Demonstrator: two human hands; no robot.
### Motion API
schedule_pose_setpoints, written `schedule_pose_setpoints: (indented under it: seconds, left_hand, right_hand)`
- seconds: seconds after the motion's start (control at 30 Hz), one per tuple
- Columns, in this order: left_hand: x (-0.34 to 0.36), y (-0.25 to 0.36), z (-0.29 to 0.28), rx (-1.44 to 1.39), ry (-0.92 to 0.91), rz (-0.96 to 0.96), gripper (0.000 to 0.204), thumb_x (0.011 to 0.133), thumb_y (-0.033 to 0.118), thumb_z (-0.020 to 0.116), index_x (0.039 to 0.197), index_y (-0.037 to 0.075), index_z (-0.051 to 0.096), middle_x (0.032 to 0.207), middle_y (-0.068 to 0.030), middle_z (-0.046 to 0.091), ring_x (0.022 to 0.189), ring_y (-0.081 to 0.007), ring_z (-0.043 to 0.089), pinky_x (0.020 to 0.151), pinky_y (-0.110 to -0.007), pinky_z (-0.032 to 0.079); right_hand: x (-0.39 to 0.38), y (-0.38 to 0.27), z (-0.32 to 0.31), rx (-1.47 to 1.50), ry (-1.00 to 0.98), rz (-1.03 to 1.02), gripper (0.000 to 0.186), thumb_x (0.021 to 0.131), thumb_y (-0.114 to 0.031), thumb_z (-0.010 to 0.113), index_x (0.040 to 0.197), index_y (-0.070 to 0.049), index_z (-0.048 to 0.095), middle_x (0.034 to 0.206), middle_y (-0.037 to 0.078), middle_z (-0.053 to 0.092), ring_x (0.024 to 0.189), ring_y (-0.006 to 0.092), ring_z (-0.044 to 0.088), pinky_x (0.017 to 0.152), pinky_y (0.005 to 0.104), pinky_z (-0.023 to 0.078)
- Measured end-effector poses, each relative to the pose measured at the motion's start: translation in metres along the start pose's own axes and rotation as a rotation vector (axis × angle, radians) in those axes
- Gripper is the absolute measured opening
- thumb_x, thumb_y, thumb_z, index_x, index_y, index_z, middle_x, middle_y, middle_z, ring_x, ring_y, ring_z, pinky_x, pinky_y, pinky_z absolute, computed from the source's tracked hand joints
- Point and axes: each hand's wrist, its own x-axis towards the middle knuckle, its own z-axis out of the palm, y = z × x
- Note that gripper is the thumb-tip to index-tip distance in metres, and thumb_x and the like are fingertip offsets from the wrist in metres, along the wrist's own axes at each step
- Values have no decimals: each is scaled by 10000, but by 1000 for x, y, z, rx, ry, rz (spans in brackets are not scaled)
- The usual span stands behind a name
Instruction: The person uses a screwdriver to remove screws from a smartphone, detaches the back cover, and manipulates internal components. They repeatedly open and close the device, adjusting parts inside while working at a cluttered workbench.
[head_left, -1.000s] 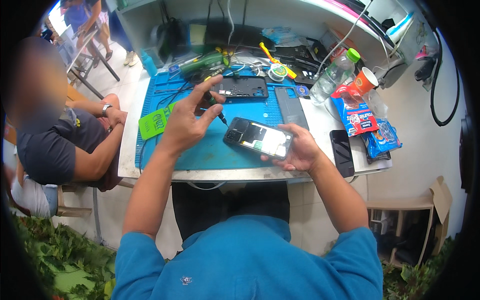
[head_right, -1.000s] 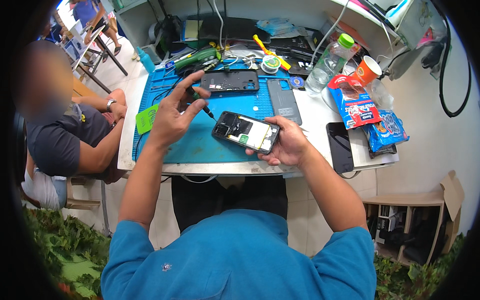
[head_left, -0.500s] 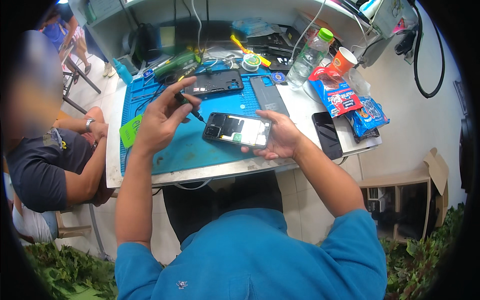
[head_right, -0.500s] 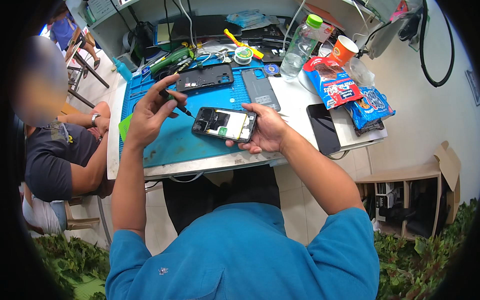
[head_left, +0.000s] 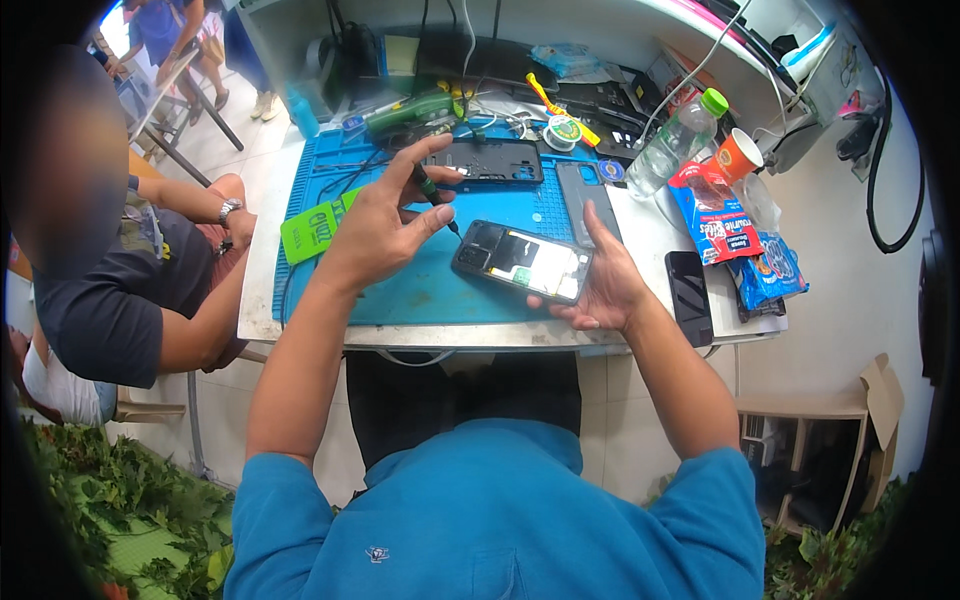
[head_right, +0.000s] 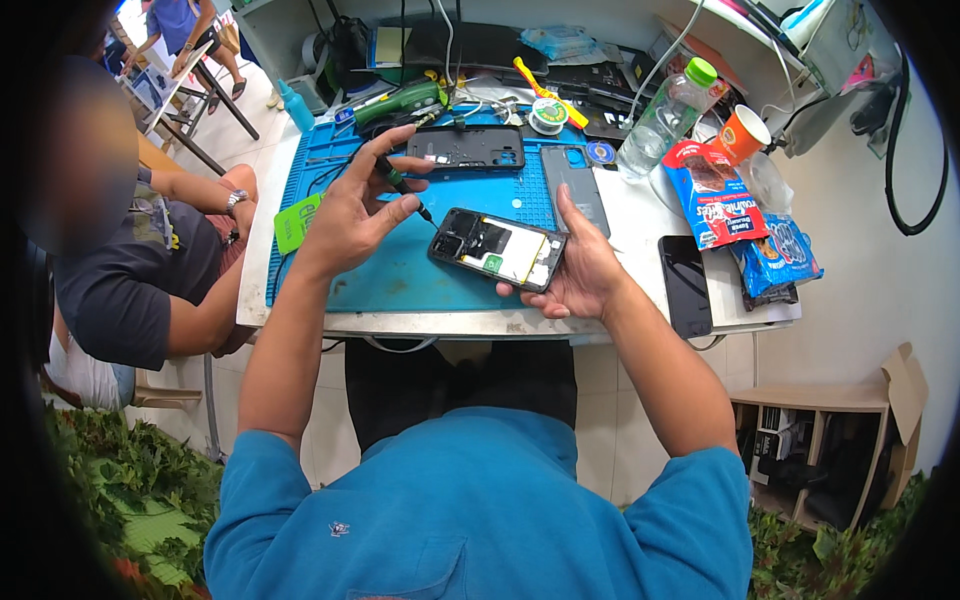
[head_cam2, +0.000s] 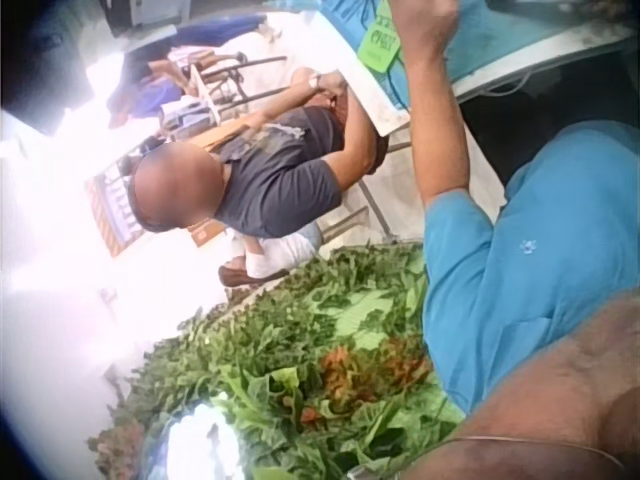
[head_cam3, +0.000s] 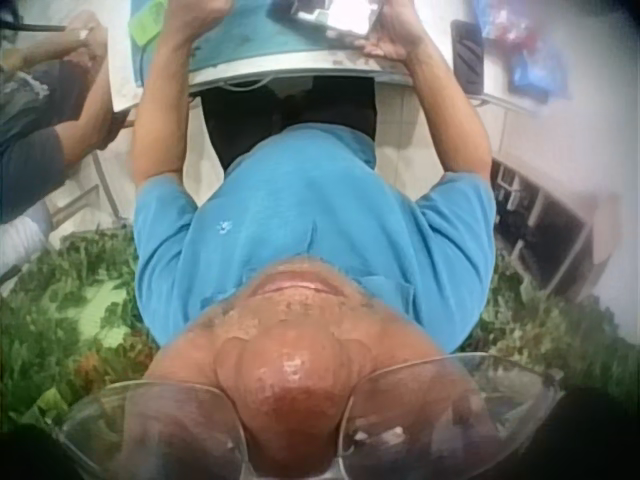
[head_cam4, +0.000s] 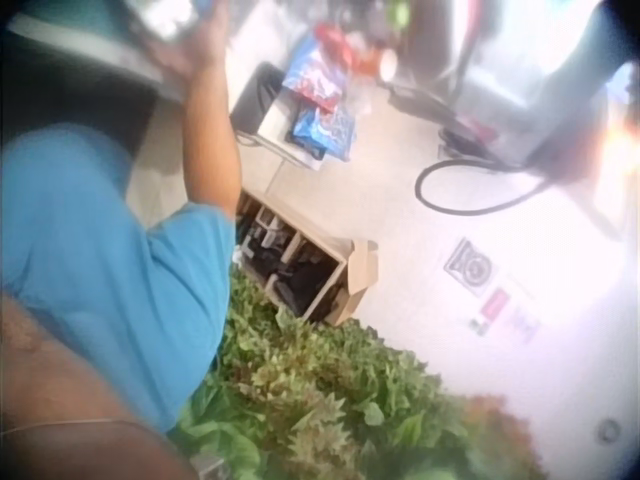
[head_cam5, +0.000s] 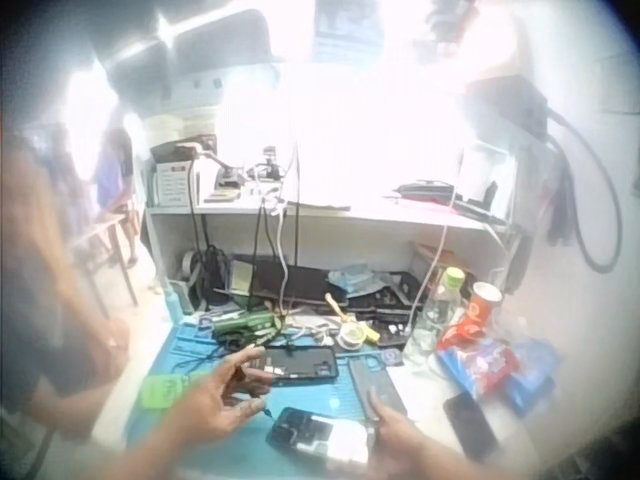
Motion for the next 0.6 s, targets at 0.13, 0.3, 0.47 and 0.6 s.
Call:
schedule_pose_setpoints:
  seconds: [0.13, 0.3, 0.47, 0.6]
  left_hand:
    - [2, 15, -9, 282, -88, -154, 629, 993, 78, 818, 1570, 115, 571, 1110, -68, 795, 976, -118, 742, 882, -288, 585]
    - [3, 19, -10, 507, -136, -277, 678, 1009, 59, 789, 1619, 121, 499, 1173, -95, 793, 1035, -163, 766, 972, -329, 604]
    - [-5, 10, -8, 211, -108, -77, 701, 989, 38, 808, 1613, 129, 501, 1151, -81, 789, 1025, -156, 779, 947, -338, 617]
    - [-10, -3, -3, 150, -41, -62, 777, 975, 20, 825, 1643, 130, 443, 1121, -83, 783, 1015, -163, 778, 937, -323, 615]
  right_hand:
    - [-2, 1, -1, 8, -7, -10, 1106, 962, -987, 244, 1580, -134, 580, 1067, 327, 779, 629, 264, 726, 381, 290, 439]
    - [-4, 1, -2, 34, -2, 5, 1114, 959, -988, 248, 1577, -122, 579, 1063, 323, 779, 631, 263, 737, 382, 291, 474]
    - [-2, 1, 1, -32, 68, -26, 1112, 960, -987, 252, 1574, -119, 580, 1035, 300, 788, 631, 254, 754, 385, 280, 496]
    - [-3, 1, 0, -40, 51, -20, 1090, 971, -976, 254, 1576, -129, 580, 1046, 301, 787, 631, 250, 745, 380, 279, 467]
